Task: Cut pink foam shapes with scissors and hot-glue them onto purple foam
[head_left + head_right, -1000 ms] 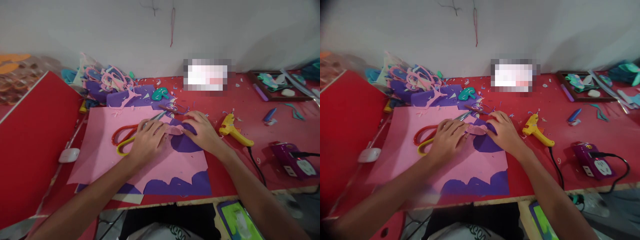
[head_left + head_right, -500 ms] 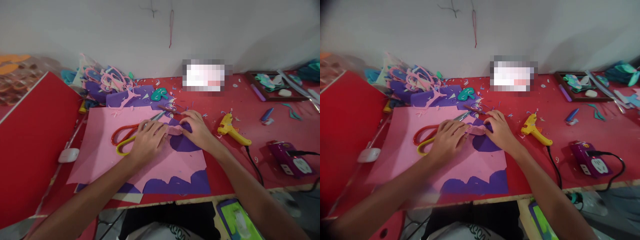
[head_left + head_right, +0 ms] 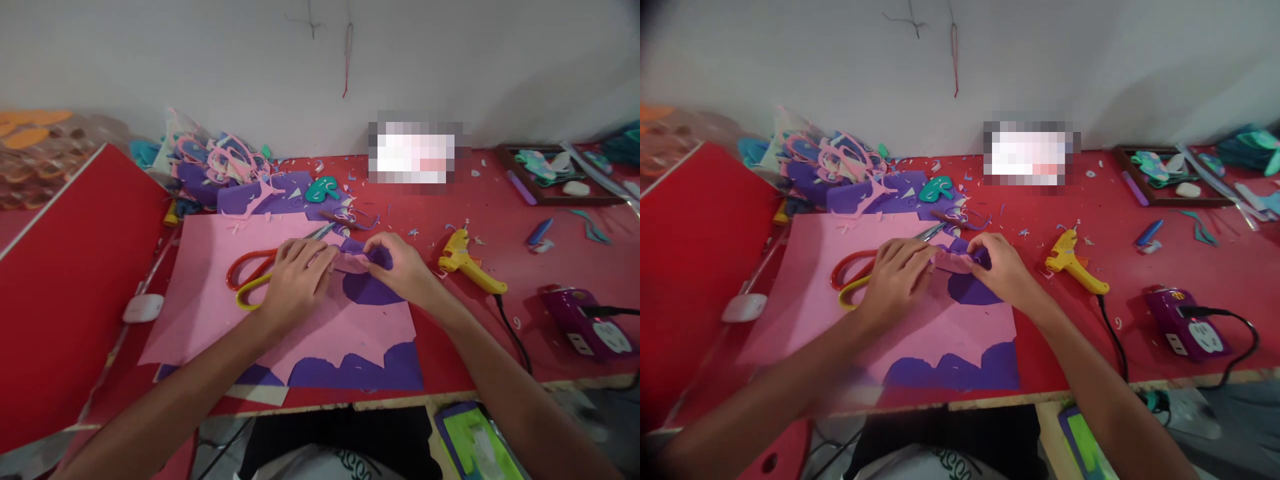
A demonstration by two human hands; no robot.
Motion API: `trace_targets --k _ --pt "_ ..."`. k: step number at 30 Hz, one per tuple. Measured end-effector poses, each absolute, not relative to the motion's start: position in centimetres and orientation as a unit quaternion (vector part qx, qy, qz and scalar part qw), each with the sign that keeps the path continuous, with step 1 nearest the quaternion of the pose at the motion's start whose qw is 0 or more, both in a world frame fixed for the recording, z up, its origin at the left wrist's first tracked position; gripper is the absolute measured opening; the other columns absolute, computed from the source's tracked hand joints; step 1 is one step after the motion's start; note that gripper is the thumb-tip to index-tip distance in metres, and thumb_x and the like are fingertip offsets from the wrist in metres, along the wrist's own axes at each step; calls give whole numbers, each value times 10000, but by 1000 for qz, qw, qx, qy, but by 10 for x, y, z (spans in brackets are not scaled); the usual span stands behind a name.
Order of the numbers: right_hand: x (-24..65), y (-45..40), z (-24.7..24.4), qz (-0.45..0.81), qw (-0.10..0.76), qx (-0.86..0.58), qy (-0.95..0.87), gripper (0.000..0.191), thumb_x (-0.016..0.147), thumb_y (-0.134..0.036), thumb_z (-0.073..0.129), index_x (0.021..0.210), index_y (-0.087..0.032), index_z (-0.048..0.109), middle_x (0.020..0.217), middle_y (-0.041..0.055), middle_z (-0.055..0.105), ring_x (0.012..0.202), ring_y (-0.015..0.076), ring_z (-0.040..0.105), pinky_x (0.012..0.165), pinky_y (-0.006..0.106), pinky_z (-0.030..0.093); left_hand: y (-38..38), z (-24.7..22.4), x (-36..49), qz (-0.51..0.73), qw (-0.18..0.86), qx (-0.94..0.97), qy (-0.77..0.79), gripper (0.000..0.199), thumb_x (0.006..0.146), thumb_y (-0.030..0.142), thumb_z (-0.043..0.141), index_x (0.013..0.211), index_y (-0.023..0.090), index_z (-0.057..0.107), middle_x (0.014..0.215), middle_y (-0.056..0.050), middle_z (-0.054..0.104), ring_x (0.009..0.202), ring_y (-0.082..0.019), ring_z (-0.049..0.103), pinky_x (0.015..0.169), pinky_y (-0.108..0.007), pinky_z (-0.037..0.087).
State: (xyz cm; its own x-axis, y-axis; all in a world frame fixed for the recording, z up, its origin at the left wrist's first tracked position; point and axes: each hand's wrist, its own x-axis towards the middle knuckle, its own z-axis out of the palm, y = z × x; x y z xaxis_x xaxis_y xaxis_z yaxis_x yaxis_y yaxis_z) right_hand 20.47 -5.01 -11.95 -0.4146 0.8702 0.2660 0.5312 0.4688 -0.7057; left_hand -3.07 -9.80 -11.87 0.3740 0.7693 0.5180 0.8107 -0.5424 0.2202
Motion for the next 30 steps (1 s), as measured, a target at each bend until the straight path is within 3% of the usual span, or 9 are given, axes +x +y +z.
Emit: trace_targets --k 3,7,15,23,30 --pt "203 -55 -117 280 314 -444 -791 168 944 -384 679 975 -242 595 957 46 710 879 227 660 792 360 513 -98 -117 -30 -307 36 -816 -489 274 983 182 538 1239 221 628 1192 -93 707 1122 -272 622 978 -459 450" --pt "202 -60 -112 236 355 -404 -809 89 965 -329 654 947 -257 604 962 48 704 954 244 654 855 393 515 -97 -116 -30 -306 36 -818 -486 378 973 248 581 1347 195 558 1294 -132 669 1210 -297 590 1031 -479 446" --pt "205 -64 -102 194 403 -321 -835 188 948 -114 568 888 -283 628 948 31 706 1055 258 638 966 472 504 -96 -121 -32 -336 33 -822 -459 204 931 186 626 1131 216 595 1231 -100 698 1163 -276 616 994 -461 475" --pt "205 -66 -100 190 392 -305 -847 219 929 -107 570 868 -296 662 940 29 727 1084 278 649 964 498 517 -96 -118 -34 -348 15 -821 -451 244 828 59 601 999 228 561 1199 -90 702 1116 -265 621 960 -455 486" --pt "205 -63 -104 181 374 -327 -849 142 940 -198 636 1039 -295 669 1116 67 719 1177 303 619 1055 532 467 -98 -119 -34 -352 19 -822 -448 249 823 51 584 990 233 549 1189 -74 702 1125 -248 619 991 -450 486"
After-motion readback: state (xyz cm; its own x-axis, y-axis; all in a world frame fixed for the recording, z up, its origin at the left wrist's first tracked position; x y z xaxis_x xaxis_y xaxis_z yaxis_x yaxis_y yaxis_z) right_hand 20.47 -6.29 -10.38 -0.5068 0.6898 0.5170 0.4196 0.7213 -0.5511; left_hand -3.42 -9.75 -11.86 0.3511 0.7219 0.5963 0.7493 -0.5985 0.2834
